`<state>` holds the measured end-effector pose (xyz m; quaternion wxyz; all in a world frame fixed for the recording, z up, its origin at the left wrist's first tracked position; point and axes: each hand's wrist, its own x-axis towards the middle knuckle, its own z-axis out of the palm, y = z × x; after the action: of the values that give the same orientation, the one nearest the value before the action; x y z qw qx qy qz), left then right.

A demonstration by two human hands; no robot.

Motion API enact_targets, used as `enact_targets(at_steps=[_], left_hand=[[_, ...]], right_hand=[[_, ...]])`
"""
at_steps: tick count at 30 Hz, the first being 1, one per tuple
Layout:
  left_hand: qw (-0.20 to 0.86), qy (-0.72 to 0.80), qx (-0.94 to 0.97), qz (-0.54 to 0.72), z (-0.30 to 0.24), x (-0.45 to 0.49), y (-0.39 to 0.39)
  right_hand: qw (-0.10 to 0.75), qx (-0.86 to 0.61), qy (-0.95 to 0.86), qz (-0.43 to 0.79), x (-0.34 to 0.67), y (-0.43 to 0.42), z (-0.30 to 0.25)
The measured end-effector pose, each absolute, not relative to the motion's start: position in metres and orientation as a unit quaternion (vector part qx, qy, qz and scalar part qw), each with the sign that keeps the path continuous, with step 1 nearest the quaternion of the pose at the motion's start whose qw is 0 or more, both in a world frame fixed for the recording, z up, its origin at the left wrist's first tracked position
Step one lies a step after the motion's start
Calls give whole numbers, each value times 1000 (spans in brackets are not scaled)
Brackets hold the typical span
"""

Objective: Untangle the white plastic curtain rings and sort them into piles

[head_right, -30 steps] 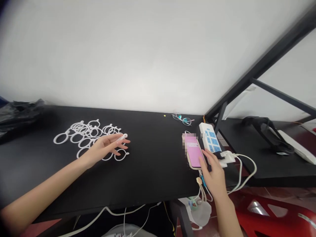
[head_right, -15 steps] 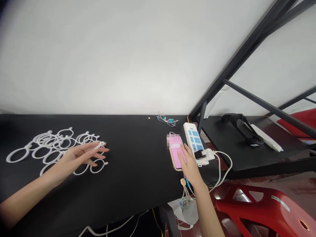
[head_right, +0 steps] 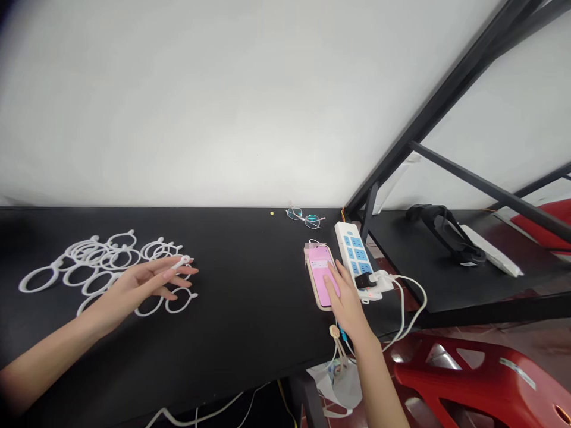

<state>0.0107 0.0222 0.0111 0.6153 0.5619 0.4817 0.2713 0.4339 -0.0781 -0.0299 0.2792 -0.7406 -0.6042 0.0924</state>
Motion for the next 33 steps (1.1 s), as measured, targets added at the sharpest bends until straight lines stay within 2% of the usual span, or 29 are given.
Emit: enact_targets(at_steps=[8,14,20,22,24,26,29,33], left_hand=[[601,487,568,282,14,11,22],[601,482,567,290,20,15,20],[605,458,581,295,13,12,20],[603,452,588,295,12,11,21],[589,450,603,297,11,10,22],[543,458,637,299,10,9,23],[396,484,726,287,7,6,23],[182,476,827,236,0,2,24]], right_hand=[[376,-726,-576,6,414,-127,-25],[351,-715,-604,-22,409,-155,-31],[260,-717,-645,39,411,-105,-22],[269,-708,-651,40,403,-80,-9],[314,-695,-646,34,386,-58,5],[394,-659,-639,38,359,-40,18],[515,-575,-625,117,306,-16,26],[507,-488,-678,213,240,11,15]])
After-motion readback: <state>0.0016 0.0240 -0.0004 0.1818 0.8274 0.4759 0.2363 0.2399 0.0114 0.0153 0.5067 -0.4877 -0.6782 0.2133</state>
